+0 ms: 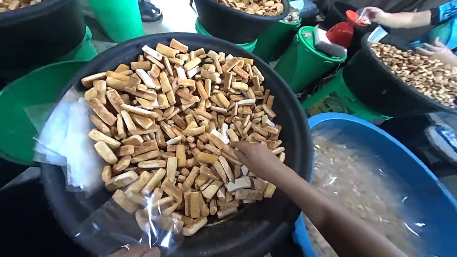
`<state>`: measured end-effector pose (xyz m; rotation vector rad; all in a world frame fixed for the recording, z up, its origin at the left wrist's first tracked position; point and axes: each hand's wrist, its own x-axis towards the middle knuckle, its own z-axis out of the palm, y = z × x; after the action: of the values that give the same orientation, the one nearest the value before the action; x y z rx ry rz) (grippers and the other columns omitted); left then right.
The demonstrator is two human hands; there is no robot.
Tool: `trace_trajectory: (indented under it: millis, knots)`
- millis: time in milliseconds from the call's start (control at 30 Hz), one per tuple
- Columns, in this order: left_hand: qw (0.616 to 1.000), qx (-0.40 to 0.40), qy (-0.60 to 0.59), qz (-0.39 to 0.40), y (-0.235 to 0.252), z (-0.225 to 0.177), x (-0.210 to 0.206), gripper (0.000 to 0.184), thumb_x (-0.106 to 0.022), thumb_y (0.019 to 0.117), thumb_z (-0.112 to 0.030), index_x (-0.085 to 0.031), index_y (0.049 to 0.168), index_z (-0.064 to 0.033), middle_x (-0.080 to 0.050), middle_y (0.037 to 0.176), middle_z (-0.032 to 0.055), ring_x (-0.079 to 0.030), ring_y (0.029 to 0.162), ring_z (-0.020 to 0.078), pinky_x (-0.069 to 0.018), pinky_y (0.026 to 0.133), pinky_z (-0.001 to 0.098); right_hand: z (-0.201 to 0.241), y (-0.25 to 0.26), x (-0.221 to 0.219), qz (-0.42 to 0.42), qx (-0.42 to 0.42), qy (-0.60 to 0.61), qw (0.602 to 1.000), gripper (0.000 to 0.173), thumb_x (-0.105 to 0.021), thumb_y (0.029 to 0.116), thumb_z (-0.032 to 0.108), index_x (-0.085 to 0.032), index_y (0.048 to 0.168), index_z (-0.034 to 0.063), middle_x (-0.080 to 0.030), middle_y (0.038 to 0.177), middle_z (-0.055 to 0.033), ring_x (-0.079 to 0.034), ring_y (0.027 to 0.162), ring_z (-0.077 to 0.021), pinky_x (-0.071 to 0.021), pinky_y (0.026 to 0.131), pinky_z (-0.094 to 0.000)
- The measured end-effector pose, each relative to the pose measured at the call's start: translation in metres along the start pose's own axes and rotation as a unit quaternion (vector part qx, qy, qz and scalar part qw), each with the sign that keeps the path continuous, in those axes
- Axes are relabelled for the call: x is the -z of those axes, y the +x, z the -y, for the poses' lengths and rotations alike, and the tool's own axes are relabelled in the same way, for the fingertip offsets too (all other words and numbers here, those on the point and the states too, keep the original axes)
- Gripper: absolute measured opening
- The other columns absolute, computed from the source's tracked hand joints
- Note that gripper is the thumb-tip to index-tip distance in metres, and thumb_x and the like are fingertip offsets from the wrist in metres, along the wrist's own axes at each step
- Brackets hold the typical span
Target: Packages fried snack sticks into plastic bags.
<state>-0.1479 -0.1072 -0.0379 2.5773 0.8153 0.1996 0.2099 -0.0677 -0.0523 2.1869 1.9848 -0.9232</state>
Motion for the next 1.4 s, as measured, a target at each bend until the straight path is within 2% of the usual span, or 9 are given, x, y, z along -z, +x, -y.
trace_trajectory:
  millis: [167,333,433,567,667,800,1067,1200,1400]
  knots:
    - [0.982,0.084,-0.162,0.044,0.013,-0.002,0.012,0.043,-0.049,0.1072,-0.02,-0.062,0.078,0.0088,-0.061,0.07,0.0223,-0.065,0.066,0.0362,-0.0504,0.059,0.0517,0.001,-0.003,-0.002,0.006,0.013,-0.059,0.998,0.039,-0.041,0.1111,0.021,-0.058,0.141,0.0024,-0.063,0.131,-0.0247,-0.062,0.122,-0.0426,-0.047,0.103,-0.0587]
    - [0.94,0.121,-0.319,-0.019,0.029,0.015,0.026,0.026,-0.053,0.1013,-0.012,-0.069,0.091,0.0059,-0.065,0.1,0.013,-0.063,0.081,0.0095,-0.0551,0.072,0.0263,0.01,-0.013,-0.008,-0.007,0.032,-0.063,0.997,0.037,-0.045,0.1093,0.016,-0.058,0.141,0.0025,-0.068,0.121,-0.0256,-0.065,0.116,-0.0442,-0.047,0.102,-0.059]
    - [0.958,0.055,-0.209,-0.191,0.05,0.016,0.039,0.02,-0.059,0.0961,-0.008,-0.056,0.078,0.0007,-0.069,0.099,0.0157,-0.061,0.076,0.0056,-0.0503,0.064,0.0199,0.01,-0.024,-0.009,-0.058,0.044,0.01,0.997,0.04,-0.055,0.1055,0.017,-0.056,0.143,0.003,-0.065,0.127,-0.025,-0.065,0.116,-0.0411,-0.0488,0.102,-0.0565]
    - [0.941,-0.066,0.057,-0.327,0.102,0.007,0.044,0.02,-0.053,0.1015,-0.006,-0.068,0.113,-0.001,-0.071,0.115,0.0192,-0.07,0.103,0.0269,-0.057,0.086,0.0345,0.001,-0.031,-0.011,-0.098,0.003,-0.04,0.994,0.04,-0.056,0.1044,0.014,-0.057,0.142,0.0021,-0.058,0.136,-0.0278,-0.062,0.119,-0.044,-0.0515,0.099,-0.0564]
    - [0.971,-0.09,0.095,-0.2,0.152,0.01,0.029,0.023,-0.06,0.0954,0.002,-0.074,0.113,-0.0024,-0.073,0.114,0.0177,-0.071,0.102,0.038,-0.0576,0.085,0.0537,-0.006,-0.033,-0.008,-0.085,-0.004,-0.025,0.996,0.036,-0.054,0.1053,0.013,-0.06,0.139,0.0017,-0.06,0.133,-0.0269,-0.058,0.126,-0.0436,-0.0469,0.106,-0.0561]
    - [0.996,0.045,-0.04,0.065,0.214,-0.008,0.032,0.032,-0.059,0.1037,-0.025,-0.067,0.124,-0.0006,-0.065,0.125,0.0187,-0.063,0.117,0.0345,-0.0478,0.101,0.0533,0.007,-0.051,0.019,-0.278,0.119,0.082,0.95,0.033,-0.057,0.1035,0.016,-0.068,0.133,0.0068,-0.067,0.122,-0.0178,-0.07,0.101,-0.0273,-0.0586,0.088,-0.0428]
    - [0.99,0.051,-0.129,-0.031,0.232,-0.039,0.033,0.053,-0.054,0.0994,0.001,-0.046,0.15,-0.0104,-0.042,0.156,0.0102,-0.062,0.119,0.0272,-0.0553,0.095,0.0442,0.011,-0.026,0.035,-0.389,0.199,-0.181,0.881,0.021,-0.064,0.0959,0.001,-0.069,0.116,-0.0042,-0.068,0.104,-0.0198,-0.07,0.099,-0.035,-0.0596,0.086,-0.0438]
    - [0.979,0.063,-0.187,-0.056,0.226,-0.023,0.038,0.056,-0.053,0.1004,0.001,-0.046,0.153,-0.0143,-0.045,0.152,0.0112,-0.064,0.106,0.0261,-0.0551,0.085,0.0446,0.02,-0.031,0.045,-0.375,0.184,0.039,0.908,0.028,-0.068,0.0949,0.006,-0.065,0.121,-0.002,-0.066,0.119,-0.0201,-0.071,0.097,-0.0257,-0.0614,0.083,-0.0394]
    - [0.978,0.07,-0.196,-0.003,0.225,-0.007,0.032,0.052,-0.06,0.0959,0.002,-0.055,0.146,-0.0112,-0.051,0.147,0.0132,-0.061,0.12,0.0274,-0.0515,0.1,0.0437,0.018,-0.02,0.033,-0.263,0.195,0.366,0.871,0.032,-0.062,0.0958,0.005,-0.061,0.128,0.0002,-0.07,0.111,-0.0076,-0.069,0.092,-0.0078,-0.0587,0.084,-0.0267]
